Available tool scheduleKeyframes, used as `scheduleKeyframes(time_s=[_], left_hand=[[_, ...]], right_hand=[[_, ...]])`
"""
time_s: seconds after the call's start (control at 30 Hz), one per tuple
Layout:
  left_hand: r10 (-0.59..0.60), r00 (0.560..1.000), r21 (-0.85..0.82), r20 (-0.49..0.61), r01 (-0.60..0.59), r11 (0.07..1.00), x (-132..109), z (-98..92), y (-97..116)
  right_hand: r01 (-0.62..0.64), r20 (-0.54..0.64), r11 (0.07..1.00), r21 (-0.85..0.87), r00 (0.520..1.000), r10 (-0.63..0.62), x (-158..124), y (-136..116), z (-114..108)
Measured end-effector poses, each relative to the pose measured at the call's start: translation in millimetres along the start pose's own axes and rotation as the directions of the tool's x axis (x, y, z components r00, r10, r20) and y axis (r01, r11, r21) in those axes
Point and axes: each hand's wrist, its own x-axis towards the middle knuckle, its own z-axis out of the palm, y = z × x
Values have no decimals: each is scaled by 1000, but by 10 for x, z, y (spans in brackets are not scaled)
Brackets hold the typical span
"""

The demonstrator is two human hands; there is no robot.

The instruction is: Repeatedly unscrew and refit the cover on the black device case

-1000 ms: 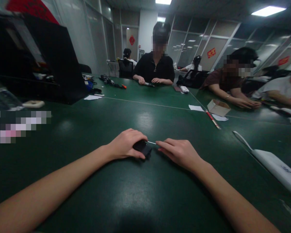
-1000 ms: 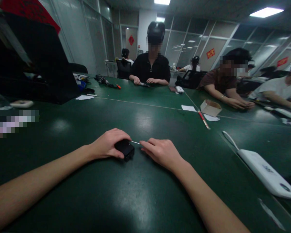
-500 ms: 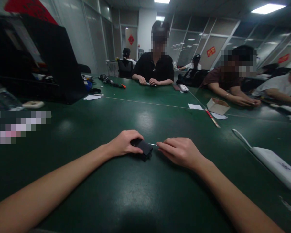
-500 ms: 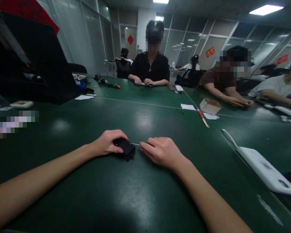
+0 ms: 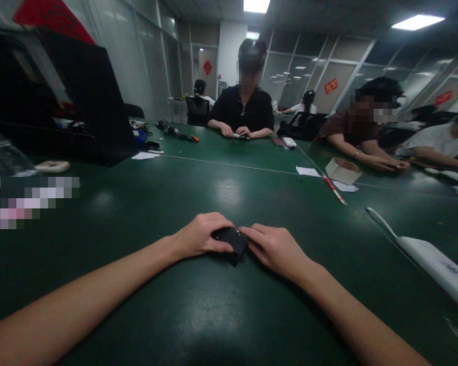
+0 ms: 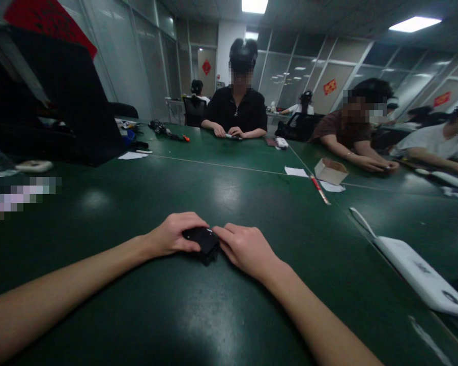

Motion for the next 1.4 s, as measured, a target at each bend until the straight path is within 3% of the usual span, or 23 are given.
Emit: scheduleKeyframes(time_s=[0.07, 0.27, 0.33, 0.53, 0.77, 0.87, 1.03, 1.27, 1.33, 1.4], left_hand=[[1, 1000, 0, -1, -1, 1000, -2, 3, -4], [7, 1000, 26, 4, -7, 1000, -10, 22, -33], [10, 1000, 32, 7, -10, 999, -2, 14, -22], [33, 999, 20, 2, -33, 999, 23, -8, 38], [-118, 984, -166, -135, 95, 981, 31, -7, 30], [-229, 951, -321, -206, 156, 934, 47, -7, 21], [-394, 896, -441, -206, 275, 854, 62, 4, -7], [-283, 931, -234, -232, 229, 945, 40, -44, 39], [-325, 901, -278, -288, 246, 929, 42, -42, 36], [-463, 809, -462, -362, 276, 843, 57, -24, 1]], right_hand=[[-4, 14, 1000, 2, 1000, 4, -7, 5, -2], [23, -32, 964, -264, 999, -32, 3, -82, -32], [5, -21, 976, -216, 1000, -10, 15, -100, -8], [-96, 20, 964, 249, 995, 93, 24, -6, 98], [-148, 32, 984, 99, 989, 145, -11, 182, 48], [-214, 41, 977, -2, 976, 214, -7, 208, 41], [-260, 55, 965, -45, 964, 262, -12, 198, 54], [-312, 50, 950, 10, 949, 311, -5, 180, 36], [-324, 55, 946, 3, 945, 323, 0, 176, 24], [-330, 47, 944, -8, 943, 330, 6, 171, 8]])
